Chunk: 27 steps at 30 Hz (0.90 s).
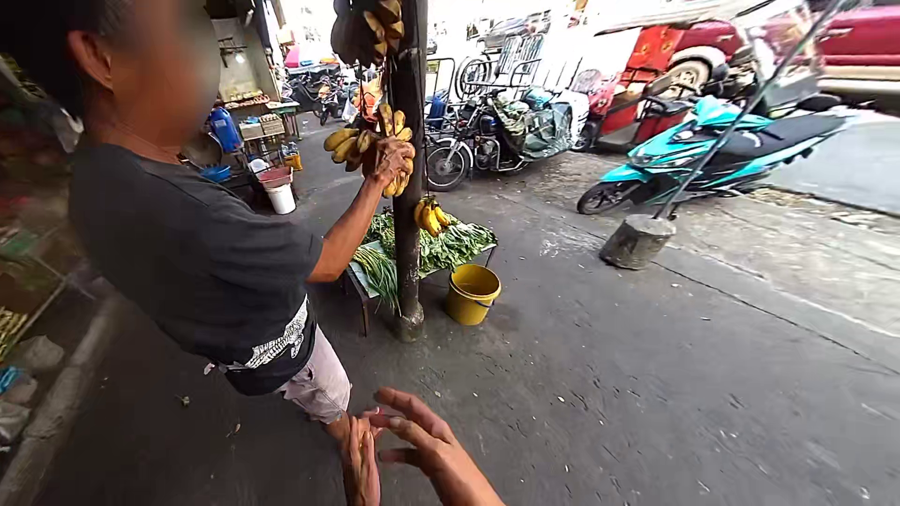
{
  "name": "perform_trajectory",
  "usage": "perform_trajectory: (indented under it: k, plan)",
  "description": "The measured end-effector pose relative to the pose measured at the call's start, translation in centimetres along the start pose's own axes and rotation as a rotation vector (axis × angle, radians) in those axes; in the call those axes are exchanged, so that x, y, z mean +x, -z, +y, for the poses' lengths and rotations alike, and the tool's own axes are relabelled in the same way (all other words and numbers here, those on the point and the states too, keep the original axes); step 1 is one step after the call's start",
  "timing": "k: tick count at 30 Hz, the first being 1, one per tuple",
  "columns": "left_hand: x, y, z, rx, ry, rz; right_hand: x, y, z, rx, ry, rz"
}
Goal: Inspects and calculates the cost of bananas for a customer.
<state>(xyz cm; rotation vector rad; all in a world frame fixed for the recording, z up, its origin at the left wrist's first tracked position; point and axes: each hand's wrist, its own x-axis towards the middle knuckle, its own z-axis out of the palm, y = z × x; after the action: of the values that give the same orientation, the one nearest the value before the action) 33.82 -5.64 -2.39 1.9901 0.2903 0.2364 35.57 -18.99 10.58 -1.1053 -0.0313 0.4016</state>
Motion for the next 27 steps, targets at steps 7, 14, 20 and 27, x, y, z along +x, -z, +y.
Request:
perform_trajectory:
  k: [7,14,20,27]
  plan:
    - [5.5,-5.5,15.8,-0.994,0.668,-0.466,5.9,11.2,4.1,-1.212,0.818,0.461]
    - [14.6,-9.2,22.9,-0.963,0.129,-0.498,19.0,22.2,-17.4,-0.766,0.861,0.565]
    - [19.9,-15.8,26.0,-0.683,-0.271,-0.511,26.2,18.8,-33.0,-0.632,0.902,0.217]
    - [23.3,-15.7,27.2,-0.253,-0.522,-0.188,34.4,17.9,-34.8,-0.537,0.621,0.006]
